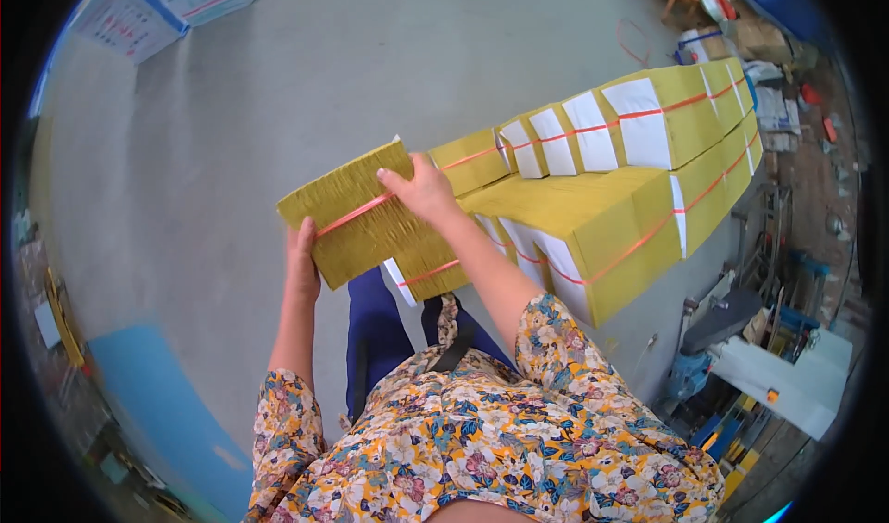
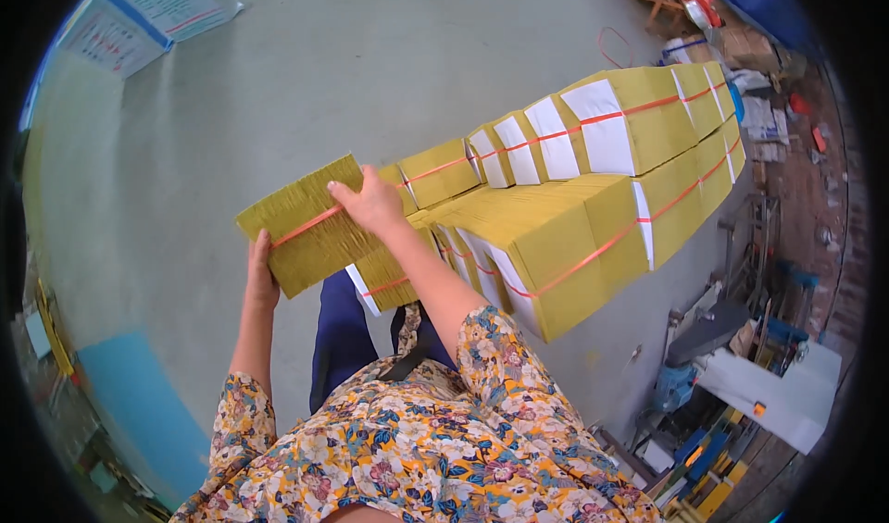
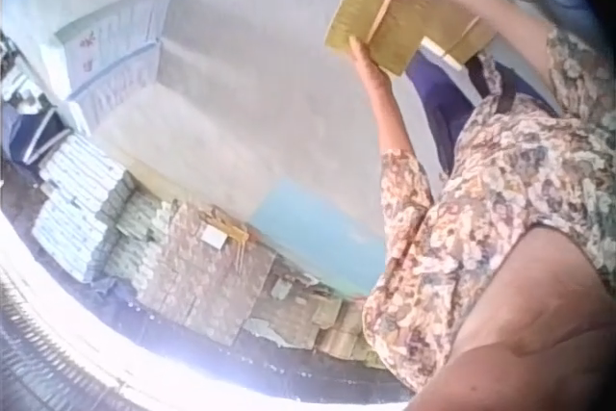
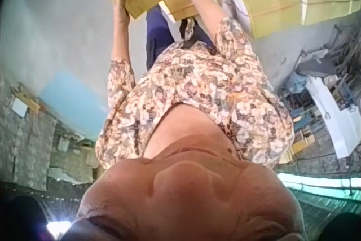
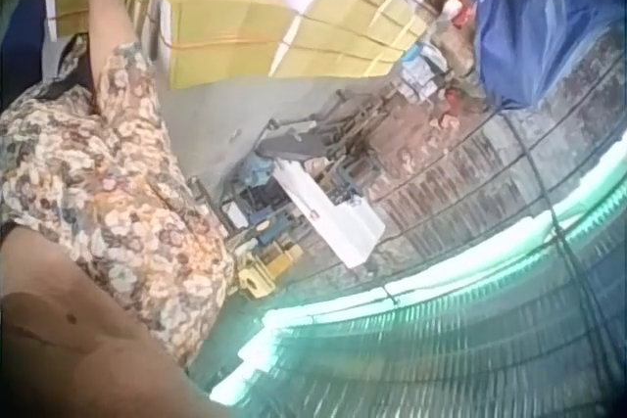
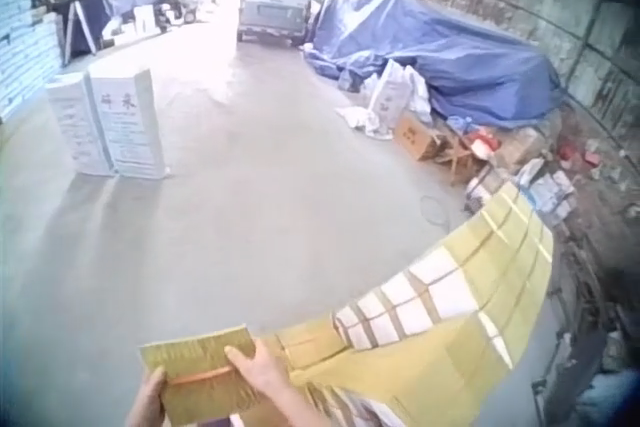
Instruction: The recorder weighs stacks of yellow paper on a digital scale, adjusts the count, and then uses a strapping machine to bundle them together.
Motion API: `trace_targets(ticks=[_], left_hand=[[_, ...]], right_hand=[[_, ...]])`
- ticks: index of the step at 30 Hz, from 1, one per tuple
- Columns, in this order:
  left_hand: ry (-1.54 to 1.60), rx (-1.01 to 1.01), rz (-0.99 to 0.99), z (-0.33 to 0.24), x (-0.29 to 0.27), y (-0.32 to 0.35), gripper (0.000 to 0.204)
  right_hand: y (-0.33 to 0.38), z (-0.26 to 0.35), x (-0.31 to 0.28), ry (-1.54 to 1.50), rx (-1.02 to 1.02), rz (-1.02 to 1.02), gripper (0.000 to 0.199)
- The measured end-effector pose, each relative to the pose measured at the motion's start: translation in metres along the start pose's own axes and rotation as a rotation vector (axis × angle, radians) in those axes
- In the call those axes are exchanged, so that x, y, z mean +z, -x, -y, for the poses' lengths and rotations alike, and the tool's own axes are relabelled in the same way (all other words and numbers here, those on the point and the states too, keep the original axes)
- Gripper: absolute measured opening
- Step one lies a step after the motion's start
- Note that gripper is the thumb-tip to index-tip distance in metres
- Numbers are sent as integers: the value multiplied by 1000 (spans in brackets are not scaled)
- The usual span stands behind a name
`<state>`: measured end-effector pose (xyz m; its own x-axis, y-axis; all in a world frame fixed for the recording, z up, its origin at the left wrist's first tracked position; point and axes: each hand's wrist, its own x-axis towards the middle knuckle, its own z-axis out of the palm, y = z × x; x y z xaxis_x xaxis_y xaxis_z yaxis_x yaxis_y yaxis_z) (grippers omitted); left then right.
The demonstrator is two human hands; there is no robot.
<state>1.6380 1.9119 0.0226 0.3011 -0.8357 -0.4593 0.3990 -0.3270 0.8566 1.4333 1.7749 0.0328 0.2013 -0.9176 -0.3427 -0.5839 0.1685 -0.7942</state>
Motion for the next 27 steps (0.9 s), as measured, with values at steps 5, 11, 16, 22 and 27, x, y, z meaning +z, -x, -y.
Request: trace_targets(ticks=[5, 11, 16, 22, 27], left_hand=[[-60, -63, 71, 34, 20, -103, 76], [-58, -174, 224, 103, 53, -187, 75], [-14, -317, 255, 159, 88, -202, 82], [-153, -385, 330, 235, 135, -232, 85], [-317, -293, 224, 267, 183, -255, 87]], right_hand=[[-84, -55, 8, -17, 183, -49, 82], [-152, -122, 0, 117, 358, -164, 86], [-167, -178, -20, -12, 539, -115, 86], [-185, -199, -31, 209, 660, -213, 77], [-164, -204, 22, 439, 653, -477, 67]])
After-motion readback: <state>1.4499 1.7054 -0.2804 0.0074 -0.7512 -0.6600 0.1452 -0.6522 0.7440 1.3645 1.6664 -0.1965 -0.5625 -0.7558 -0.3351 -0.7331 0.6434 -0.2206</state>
